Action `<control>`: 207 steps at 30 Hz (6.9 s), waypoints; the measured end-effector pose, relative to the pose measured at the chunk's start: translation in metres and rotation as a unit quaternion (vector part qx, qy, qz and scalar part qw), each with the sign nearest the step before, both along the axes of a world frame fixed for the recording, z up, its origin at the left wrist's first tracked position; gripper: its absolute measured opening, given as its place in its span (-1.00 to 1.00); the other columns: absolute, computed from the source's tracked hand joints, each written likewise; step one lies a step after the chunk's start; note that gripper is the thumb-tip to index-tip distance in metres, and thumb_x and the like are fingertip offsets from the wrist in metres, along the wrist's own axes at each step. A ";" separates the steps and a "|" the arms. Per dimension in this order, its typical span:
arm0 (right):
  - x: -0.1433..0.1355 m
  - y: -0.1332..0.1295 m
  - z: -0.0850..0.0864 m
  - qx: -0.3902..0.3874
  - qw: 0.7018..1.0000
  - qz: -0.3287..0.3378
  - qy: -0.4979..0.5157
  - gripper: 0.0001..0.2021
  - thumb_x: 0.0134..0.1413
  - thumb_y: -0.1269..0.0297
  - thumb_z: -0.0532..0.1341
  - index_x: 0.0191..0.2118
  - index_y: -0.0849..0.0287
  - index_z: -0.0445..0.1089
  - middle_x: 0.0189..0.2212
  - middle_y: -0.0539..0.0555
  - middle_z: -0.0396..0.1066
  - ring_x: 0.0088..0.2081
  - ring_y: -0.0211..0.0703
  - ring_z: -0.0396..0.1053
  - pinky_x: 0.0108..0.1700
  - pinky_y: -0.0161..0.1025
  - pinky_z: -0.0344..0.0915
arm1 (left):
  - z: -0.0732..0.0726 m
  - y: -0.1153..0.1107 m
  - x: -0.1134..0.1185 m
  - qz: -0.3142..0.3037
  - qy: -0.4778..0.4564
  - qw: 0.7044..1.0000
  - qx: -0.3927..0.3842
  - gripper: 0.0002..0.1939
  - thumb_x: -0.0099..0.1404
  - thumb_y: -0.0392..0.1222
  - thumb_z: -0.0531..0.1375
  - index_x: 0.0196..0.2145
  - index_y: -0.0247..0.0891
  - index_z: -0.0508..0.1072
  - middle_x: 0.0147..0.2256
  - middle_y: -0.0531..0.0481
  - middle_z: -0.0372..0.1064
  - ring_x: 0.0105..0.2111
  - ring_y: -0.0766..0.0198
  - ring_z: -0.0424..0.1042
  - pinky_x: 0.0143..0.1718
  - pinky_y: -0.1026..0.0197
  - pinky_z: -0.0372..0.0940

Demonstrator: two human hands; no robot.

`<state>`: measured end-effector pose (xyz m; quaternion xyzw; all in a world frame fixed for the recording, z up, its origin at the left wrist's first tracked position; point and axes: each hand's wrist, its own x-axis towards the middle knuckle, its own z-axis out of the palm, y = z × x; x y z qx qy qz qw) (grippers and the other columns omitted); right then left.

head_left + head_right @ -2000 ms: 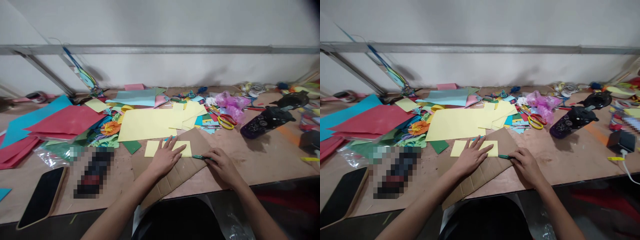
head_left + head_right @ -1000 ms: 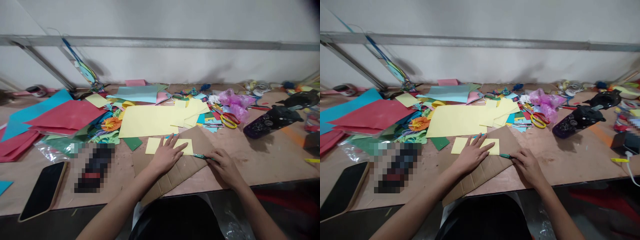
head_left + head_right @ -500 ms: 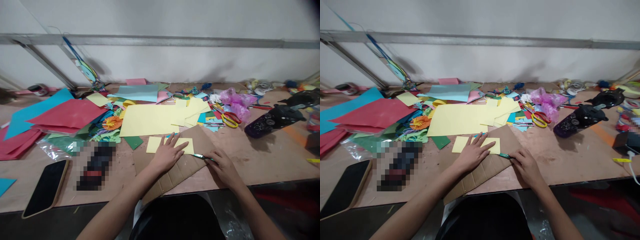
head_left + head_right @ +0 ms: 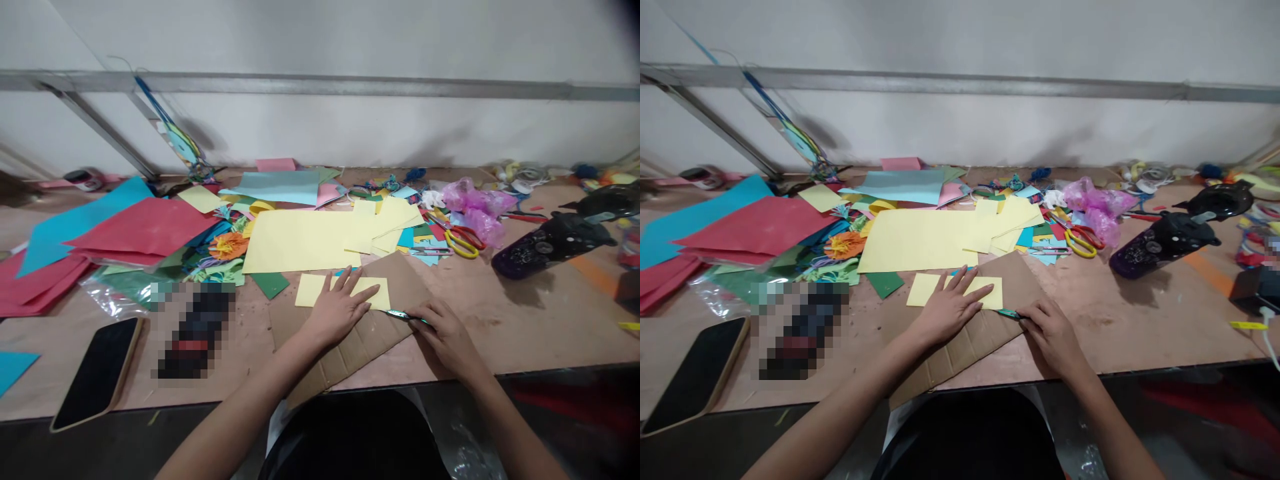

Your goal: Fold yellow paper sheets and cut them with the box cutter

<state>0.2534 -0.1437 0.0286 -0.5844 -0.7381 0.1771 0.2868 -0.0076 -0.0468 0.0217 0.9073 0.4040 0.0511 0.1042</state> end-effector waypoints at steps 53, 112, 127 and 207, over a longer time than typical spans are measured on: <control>-0.023 0.006 -0.004 -0.001 0.999 0.032 -0.017 -0.74 0.45 0.25 0.13 0.04 0.04 0.56 -0.24 0.12 0.46 -0.16 0.01 0.45 -0.14 -0.11 0.39 | 0.004 0.002 -0.008 0.034 0.027 0.999 -0.010 -0.47 0.59 0.03 0.03 0.45 0.25 0.13 0.52 0.00 -0.16 0.51 -0.08 -0.16 0.42 -0.36 -0.05; -0.053 0.009 -0.003 -0.002 0.998 0.062 0.011 -0.78 0.41 0.31 0.14 -0.02 0.03 0.54 -0.20 0.13 0.49 -0.12 0.02 0.43 -0.08 -0.07 0.41 | 0.008 -0.003 -0.020 0.053 0.032 0.998 -0.022 -0.45 0.59 0.11 -0.01 0.46 0.14 0.13 0.53 -0.11 -0.20 0.50 -0.15 -0.15 0.42 -0.33 -0.08; -0.055 0.006 -0.005 -0.004 0.998 0.067 0.014 -0.79 0.43 0.28 0.13 -0.04 0.02 0.54 -0.20 0.13 0.47 -0.13 0.02 0.42 -0.11 -0.09 0.40 | 0.003 -0.008 -0.047 0.055 0.038 0.998 0.010 -0.47 0.57 0.13 0.05 0.43 0.23 0.19 0.52 -0.02 -0.14 0.49 -0.16 -0.11 0.43 -0.35 -0.13; -0.071 -0.012 -0.013 -0.045 0.992 0.101 0.062 -0.82 0.35 0.41 0.22 -0.04 0.04 0.51 -0.19 0.09 0.44 -0.13 -0.03 0.41 -0.15 -0.16 0.30 | 0.042 0.070 0.022 0.133 -0.072 0.988 0.018 -0.60 0.37 -0.12 0.28 0.15 -0.11 0.49 0.10 -0.16 0.43 0.14 -0.08 0.33 0.14 -0.07 0.25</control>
